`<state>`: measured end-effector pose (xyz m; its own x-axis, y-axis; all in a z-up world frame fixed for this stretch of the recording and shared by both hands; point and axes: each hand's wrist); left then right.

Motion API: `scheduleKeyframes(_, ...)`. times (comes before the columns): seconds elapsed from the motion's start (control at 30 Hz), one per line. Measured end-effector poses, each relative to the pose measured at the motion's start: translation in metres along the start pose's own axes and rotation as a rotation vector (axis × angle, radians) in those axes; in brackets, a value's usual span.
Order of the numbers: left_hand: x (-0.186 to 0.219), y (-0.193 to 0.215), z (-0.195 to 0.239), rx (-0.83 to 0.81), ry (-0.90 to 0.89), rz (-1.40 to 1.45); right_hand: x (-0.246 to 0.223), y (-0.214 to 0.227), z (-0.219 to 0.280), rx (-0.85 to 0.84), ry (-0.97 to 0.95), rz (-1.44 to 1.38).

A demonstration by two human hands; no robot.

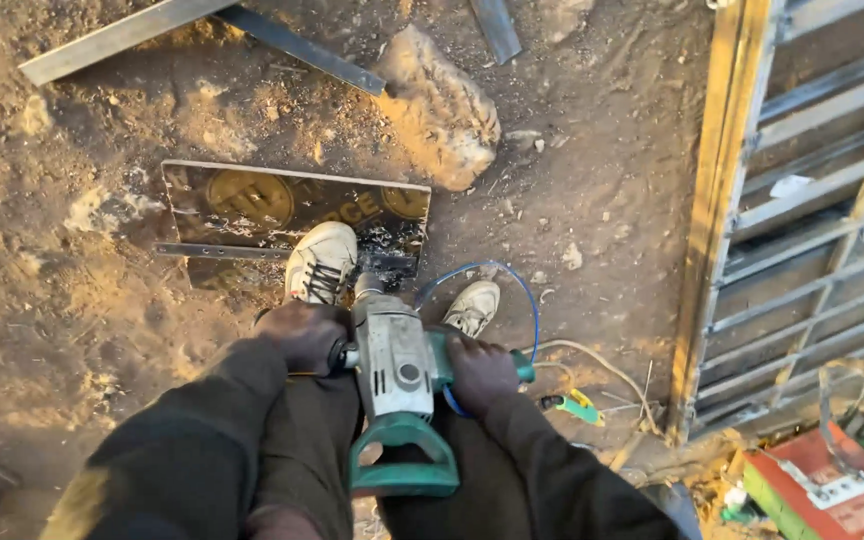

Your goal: The person stands over a metal bar laid on the ground and drills into it using a green and white rotary hammer drill, holding the tool with both hands while dust and debris accumulate on a board beneath the workpiece. They briefly pause to touch the drilled spot, then resume drilling.

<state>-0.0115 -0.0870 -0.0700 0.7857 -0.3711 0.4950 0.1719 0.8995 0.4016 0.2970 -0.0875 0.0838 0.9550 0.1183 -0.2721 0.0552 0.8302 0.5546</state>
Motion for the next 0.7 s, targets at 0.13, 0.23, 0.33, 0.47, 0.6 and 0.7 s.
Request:
scheduleKeyframes(0.13,-0.014,-0.003,0.012,0.050,0.045,0.021,-0.001,-0.014,-0.006,-0.021,0.011,-0.043)
scheduleKeyframes(0.23,0.008,0.025,0.007,0.096,-0.001,0.060,0.005,-0.005,0.001,0.003,0.013,-0.009)
scheduleKeyframes(0.33,0.026,0.076,0.033,-0.132,-0.002,0.073,-0.003,-0.015,0.023,-0.084,-0.026,0.001)
scheduleKeyframes(0.47,0.026,0.150,0.044,-0.338,-0.045,0.037,0.018,-0.052,0.015,-0.108,-0.059,-0.080)
scheduleKeyframes(0.6,0.074,0.179,0.084,-0.410,-0.109,-0.004,0.021,-0.019,0.063,-0.308,-0.233,-0.041)
scheduleKeyframes(0.7,0.071,0.193,0.075,-0.228,0.019,-0.006,0.021,0.014,0.054,-0.061,-0.180,-0.019)
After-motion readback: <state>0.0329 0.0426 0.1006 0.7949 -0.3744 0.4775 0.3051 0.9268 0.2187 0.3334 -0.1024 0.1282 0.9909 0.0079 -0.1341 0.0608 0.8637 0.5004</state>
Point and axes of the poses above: each hand's wrist, its own z-axis away from the middle knuckle, its own y-axis out of the back of the hand, x = y × z, and after that the axes turned 11 degrees about -x, right-handed
